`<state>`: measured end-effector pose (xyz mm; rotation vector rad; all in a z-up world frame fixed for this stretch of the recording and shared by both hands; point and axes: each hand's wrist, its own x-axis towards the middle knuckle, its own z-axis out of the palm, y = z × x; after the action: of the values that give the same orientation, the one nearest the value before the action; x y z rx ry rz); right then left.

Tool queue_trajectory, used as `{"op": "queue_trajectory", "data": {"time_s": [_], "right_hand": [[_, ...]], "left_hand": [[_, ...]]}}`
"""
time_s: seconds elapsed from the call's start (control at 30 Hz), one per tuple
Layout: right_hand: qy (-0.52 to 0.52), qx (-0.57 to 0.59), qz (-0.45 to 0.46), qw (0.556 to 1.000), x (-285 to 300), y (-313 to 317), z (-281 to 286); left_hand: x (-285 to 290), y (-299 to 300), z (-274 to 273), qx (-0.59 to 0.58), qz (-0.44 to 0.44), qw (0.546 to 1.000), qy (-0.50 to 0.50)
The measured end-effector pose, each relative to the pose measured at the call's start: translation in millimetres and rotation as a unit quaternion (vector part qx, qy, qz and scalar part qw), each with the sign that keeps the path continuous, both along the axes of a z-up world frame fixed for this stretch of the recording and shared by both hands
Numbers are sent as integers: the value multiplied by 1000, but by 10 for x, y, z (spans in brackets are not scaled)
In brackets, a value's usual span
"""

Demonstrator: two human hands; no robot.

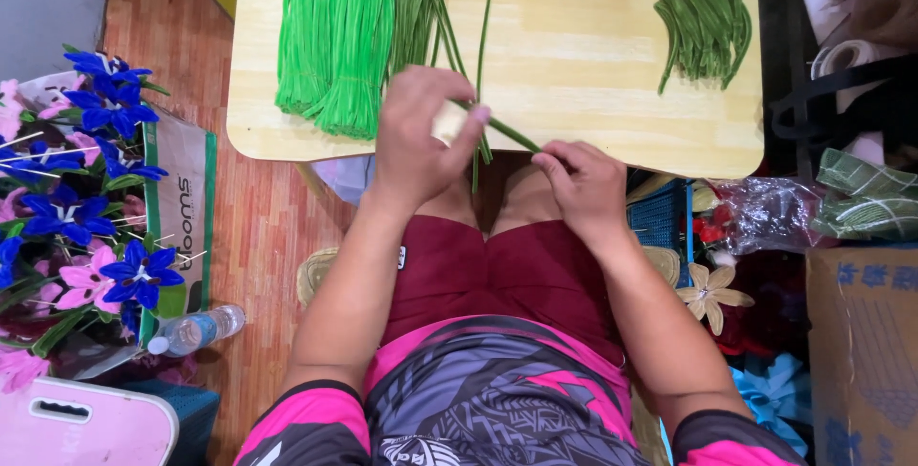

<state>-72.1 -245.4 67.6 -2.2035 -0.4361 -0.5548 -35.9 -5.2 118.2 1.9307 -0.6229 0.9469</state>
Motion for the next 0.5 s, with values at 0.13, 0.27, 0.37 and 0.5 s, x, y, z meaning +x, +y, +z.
{"op": "queue_trajectory", "data": {"time_s": [0.13,0.27,0.37,0.5], "right_hand": [[55,34,66,996,179,136,244],[149,143,156,966,388,327,281],[75,28,203,976,502,449,358],[-2,-292,237,926,739,545,140]], "left_hand": [[-72,-5,-56,157,-99,983,18],[-107,66,-182,126,-68,983,116],[-83,125,-201,-50,-71,978,191],[-95,155,-177,-228,-112,912,322]]}}
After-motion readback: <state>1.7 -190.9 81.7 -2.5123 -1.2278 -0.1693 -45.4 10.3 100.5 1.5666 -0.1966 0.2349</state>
